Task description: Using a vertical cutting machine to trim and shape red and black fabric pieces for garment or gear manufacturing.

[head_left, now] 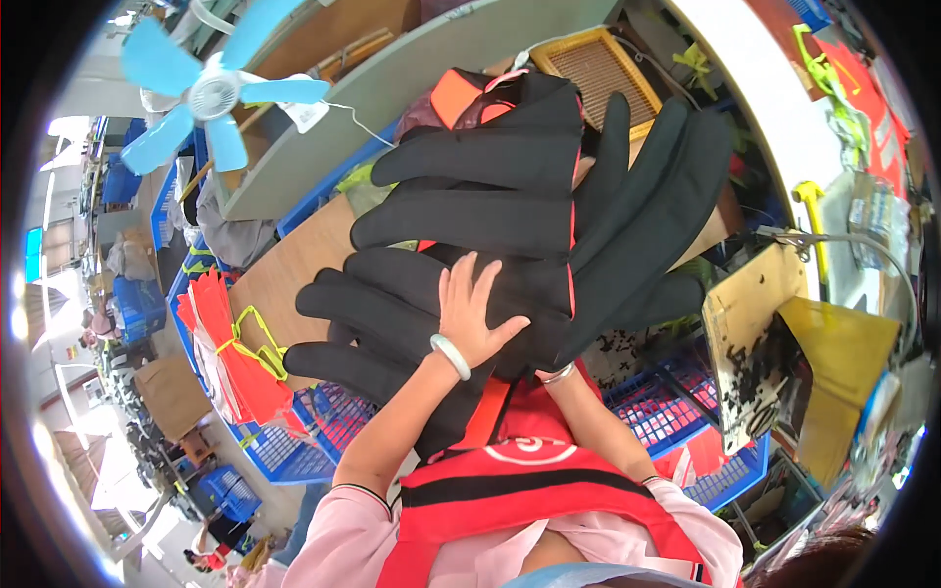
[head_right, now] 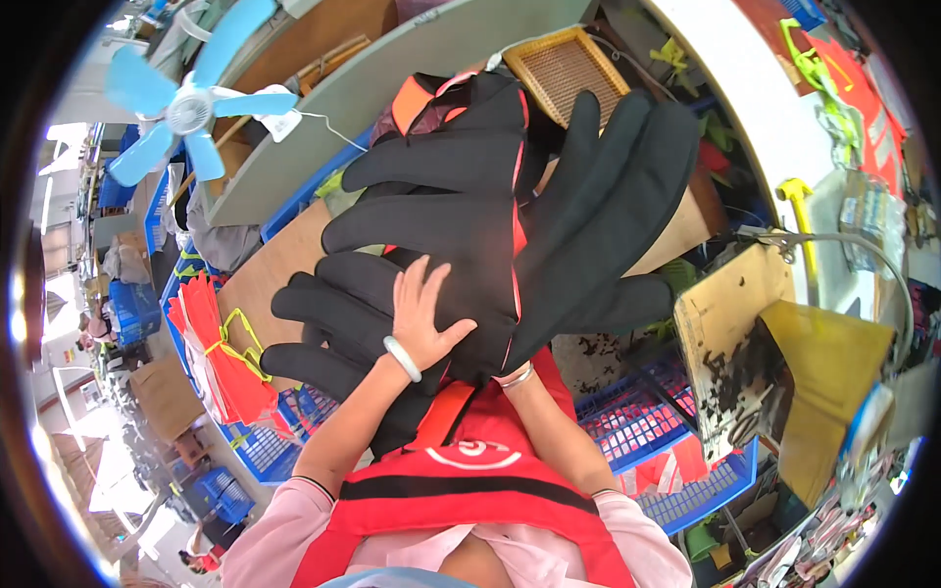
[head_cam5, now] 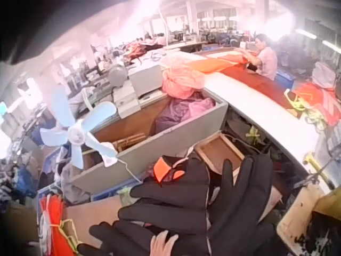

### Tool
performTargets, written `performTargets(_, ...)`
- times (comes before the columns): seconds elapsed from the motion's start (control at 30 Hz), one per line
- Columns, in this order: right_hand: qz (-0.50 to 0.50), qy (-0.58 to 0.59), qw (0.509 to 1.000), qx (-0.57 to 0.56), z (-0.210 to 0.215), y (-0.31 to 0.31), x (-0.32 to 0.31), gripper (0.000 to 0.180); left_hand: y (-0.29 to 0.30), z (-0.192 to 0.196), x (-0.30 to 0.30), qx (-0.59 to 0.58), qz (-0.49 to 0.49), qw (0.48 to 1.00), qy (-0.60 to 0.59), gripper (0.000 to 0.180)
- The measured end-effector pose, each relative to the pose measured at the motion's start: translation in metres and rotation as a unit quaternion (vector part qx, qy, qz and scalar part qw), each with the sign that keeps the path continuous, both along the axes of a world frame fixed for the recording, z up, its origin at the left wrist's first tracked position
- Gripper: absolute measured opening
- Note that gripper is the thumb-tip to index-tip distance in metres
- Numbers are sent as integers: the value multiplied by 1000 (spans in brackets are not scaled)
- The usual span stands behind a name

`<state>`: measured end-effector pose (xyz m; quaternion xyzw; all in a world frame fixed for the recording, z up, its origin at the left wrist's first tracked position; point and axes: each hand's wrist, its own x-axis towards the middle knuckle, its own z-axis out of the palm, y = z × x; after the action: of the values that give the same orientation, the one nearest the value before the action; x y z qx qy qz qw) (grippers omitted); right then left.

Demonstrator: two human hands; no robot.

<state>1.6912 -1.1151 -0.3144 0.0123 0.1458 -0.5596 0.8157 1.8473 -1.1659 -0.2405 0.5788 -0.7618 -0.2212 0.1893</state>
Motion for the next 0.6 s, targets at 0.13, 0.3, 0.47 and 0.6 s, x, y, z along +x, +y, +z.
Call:
performTargets(0.13,-9,-115,975,188,-79,7,-15,50,-6,-105,-9,147,2,988,-40,84)
performTargets(0.3,74,51,990,111,-130,-4,-21,49,-7,-171,7,335,-55,936,-91,83)
performTargets(0.47,155,226,962,20,-164,18,-24,48,-106,-135,47,471,-110,875,1,51)
performTargets(0.6,221,343,910,-67,-188,17,-15,47,-198,-161,97,107,191,976,20,22)
